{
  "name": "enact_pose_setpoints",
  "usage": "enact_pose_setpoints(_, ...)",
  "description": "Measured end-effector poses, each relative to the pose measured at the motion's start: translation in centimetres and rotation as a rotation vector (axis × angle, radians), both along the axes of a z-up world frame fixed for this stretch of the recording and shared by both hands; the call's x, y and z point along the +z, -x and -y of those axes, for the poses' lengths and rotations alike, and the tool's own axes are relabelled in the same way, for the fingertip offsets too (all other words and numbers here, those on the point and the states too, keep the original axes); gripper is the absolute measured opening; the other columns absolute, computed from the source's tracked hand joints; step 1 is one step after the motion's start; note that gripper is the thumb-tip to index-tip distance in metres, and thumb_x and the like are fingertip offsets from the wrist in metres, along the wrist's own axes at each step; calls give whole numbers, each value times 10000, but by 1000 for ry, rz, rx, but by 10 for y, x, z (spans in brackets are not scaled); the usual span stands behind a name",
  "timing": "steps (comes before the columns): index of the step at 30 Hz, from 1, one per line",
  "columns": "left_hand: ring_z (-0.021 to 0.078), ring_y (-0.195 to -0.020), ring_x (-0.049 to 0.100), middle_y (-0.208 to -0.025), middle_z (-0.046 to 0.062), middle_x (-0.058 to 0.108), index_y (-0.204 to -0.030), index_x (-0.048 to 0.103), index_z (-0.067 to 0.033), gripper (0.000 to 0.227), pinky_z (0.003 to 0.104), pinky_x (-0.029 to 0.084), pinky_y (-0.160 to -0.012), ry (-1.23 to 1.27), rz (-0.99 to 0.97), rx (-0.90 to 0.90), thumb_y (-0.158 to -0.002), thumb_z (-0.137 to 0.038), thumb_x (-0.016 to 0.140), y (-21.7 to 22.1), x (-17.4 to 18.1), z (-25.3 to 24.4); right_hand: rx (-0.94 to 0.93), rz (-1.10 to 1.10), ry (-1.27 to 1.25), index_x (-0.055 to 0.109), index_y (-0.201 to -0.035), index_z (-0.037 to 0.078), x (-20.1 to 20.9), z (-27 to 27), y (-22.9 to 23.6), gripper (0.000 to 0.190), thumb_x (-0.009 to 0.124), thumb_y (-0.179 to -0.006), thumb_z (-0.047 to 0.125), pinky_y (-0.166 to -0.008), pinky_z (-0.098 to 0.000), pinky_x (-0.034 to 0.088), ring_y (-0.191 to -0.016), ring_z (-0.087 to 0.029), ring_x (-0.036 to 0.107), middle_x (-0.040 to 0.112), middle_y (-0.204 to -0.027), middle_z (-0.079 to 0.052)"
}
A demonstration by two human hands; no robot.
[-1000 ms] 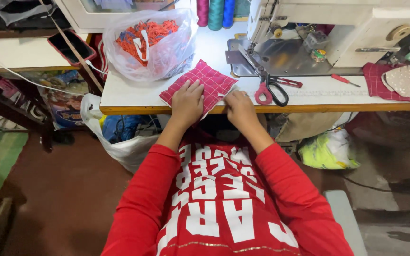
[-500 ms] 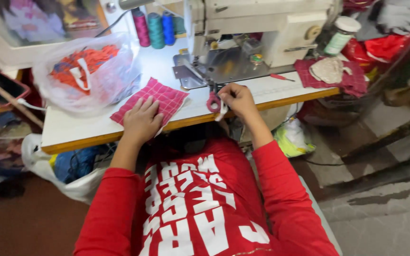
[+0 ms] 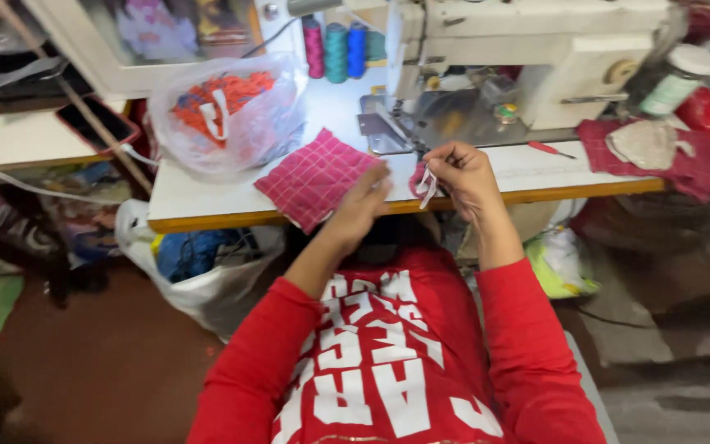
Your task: Sewing a small piece of red checkered fabric and trimming the edges with scissors
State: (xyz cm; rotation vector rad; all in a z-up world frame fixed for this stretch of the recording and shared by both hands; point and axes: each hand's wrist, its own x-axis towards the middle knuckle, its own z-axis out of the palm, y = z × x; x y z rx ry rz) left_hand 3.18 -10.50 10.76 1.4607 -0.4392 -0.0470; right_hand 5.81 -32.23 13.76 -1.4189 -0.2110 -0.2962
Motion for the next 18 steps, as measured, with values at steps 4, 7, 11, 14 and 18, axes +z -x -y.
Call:
enact_pose_setpoints(4, 271, -1020, 698, -1188, 92, 572, -1488, 366, -198, 594, 372, 601, -789, 552, -519, -328, -1033, -505, 593, -7, -7, 14, 22, 108, 324, 784, -964, 65, 17, -35, 3, 127, 798, -849, 15, -583, -203, 418, -641, -65, 514, 588, -661, 0)
enact_pose_setpoints(7, 203, -760, 726, -991, 77, 628, -1244, 494, -116, 293, 285, 632, -602, 613, -588, -218, -1033, -261, 637, -42, -34, 7, 28, 265, 636, 802, -925, 123, 6, -52, 0, 93, 792, -858, 60, -809, -333, 516, -832, -244, 686, 696, -816, -70)
enact_pose_setpoints(11, 153, -697, 653, -959, 72, 540, -1209, 577, 7, 297, 284, 625, -539, 377, -418, 100, -934, -56, 670, -80, -20, -49, 80, 249, 734, 797, -1047, 127, 22, -69, 16, 160, 688, -946, 67, -877, -395, 544, -960, -295, 721, 747, -925, -96)
enact_pose_setpoints(14, 221, -597, 742, -736, 115, 705, -1063, 713, -77, 162, 315, 608, -506, -10, 44, 356, -928, -165, 695, -129, 12, -122, 118, 204, 684, 773, -1152, 105, 18, -59, 11, 230, 697, -935, 97, -916, -438, 554, -1047, -345, 710, 752, -1029, -150)
enact_pose_setpoints(18, 347, -1116, 622, -1141, 142, 624, -1272, 617, -173, 334, 498, 477, -994, -688, 316, 761, -944, -219, 577, -159, 44, -222, -17, 155, 778, 775, -1163, 128, 9, -29, -6, 241, 716, -930, 146, -948, -472, 529, -1096, -378, 679, 722, -1112, -156)
